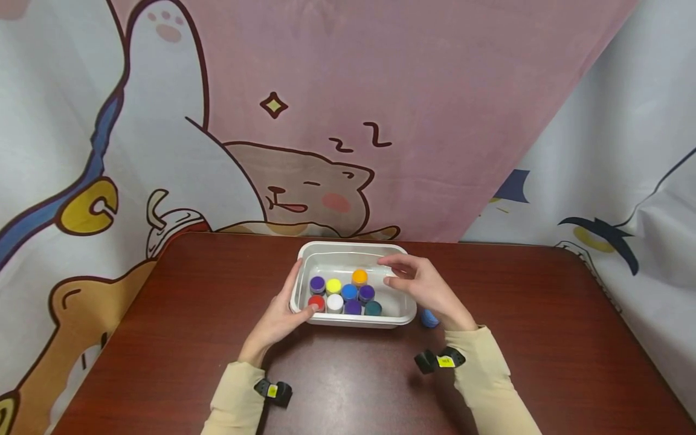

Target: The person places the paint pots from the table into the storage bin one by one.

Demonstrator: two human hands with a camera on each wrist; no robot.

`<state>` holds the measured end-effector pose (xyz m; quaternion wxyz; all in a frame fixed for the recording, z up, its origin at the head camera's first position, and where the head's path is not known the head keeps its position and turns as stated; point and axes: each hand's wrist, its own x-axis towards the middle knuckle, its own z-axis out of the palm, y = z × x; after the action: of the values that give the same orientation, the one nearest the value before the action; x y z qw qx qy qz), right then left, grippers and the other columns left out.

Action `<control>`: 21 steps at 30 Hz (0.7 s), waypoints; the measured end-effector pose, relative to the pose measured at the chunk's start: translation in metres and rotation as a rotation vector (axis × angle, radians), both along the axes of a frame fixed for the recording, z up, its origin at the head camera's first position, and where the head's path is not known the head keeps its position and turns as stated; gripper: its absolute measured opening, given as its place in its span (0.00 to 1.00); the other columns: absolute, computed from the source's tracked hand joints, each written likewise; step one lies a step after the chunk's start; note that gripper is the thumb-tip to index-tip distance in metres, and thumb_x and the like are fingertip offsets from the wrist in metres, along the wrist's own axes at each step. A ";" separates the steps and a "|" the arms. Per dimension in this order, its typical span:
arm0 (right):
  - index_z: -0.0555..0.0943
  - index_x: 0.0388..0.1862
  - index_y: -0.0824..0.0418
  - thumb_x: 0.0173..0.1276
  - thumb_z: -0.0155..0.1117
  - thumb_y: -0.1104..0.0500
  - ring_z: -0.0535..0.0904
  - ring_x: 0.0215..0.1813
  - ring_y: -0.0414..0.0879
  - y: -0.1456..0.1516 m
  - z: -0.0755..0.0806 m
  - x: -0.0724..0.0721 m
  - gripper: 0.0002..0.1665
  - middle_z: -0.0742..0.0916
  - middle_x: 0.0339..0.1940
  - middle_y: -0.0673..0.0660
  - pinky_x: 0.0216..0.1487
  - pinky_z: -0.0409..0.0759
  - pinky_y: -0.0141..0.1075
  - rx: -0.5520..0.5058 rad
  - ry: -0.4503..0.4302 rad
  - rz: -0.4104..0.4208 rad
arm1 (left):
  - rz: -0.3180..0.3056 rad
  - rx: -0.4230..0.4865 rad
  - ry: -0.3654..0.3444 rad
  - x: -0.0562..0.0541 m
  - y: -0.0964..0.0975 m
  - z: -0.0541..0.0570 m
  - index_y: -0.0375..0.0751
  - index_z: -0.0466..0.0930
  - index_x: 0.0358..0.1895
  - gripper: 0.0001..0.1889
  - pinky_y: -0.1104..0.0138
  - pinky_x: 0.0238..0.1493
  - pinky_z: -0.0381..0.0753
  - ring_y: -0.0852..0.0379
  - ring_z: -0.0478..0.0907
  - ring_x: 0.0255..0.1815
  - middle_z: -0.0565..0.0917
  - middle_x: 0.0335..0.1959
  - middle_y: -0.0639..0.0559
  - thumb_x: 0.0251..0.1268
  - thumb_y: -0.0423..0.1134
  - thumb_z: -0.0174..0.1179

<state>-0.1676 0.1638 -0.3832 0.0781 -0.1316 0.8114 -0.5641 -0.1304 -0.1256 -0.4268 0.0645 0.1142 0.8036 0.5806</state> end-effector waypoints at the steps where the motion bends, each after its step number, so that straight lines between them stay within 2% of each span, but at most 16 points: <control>1: 0.80 0.54 0.69 0.62 0.66 0.70 0.74 0.61 0.61 0.002 0.000 0.001 0.20 0.81 0.55 0.65 0.62 0.69 0.48 0.005 -0.004 -0.006 | -0.001 0.000 0.001 0.000 0.000 0.000 0.40 0.42 0.78 0.48 0.38 0.65 0.53 0.32 0.54 0.71 0.54 0.73 0.29 0.57 0.29 0.64; 7: 0.79 0.56 0.69 0.63 0.65 0.69 0.74 0.61 0.62 0.016 0.000 0.007 0.21 0.81 0.56 0.64 0.59 0.73 0.47 -0.001 -0.029 -0.030 | 0.003 -0.002 0.006 0.000 0.001 0.001 0.39 0.43 0.77 0.48 0.37 0.65 0.52 0.32 0.54 0.71 0.54 0.73 0.29 0.58 0.28 0.64; 15: 0.78 0.56 0.70 0.63 0.66 0.70 0.75 0.60 0.61 0.035 -0.008 0.014 0.22 0.80 0.57 0.68 0.52 0.77 0.33 -0.036 -0.039 -0.071 | 0.005 -0.007 0.006 0.001 0.000 0.001 0.39 0.42 0.78 0.48 0.38 0.65 0.51 0.33 0.54 0.71 0.54 0.73 0.29 0.58 0.28 0.64; 21: 0.77 0.57 0.70 0.63 0.66 0.69 0.76 0.58 0.63 0.050 -0.016 0.021 0.22 0.81 0.56 0.67 0.49 0.77 0.30 -0.030 -0.039 -0.112 | 0.000 0.000 0.004 0.000 0.000 0.001 0.39 0.42 0.78 0.48 0.37 0.65 0.50 0.33 0.53 0.72 0.53 0.73 0.30 0.58 0.28 0.64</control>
<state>-0.1464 0.2140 -0.3993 0.0601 -0.0761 0.8071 -0.5823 -0.1301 -0.1257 -0.4262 0.0627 0.1154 0.8037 0.5803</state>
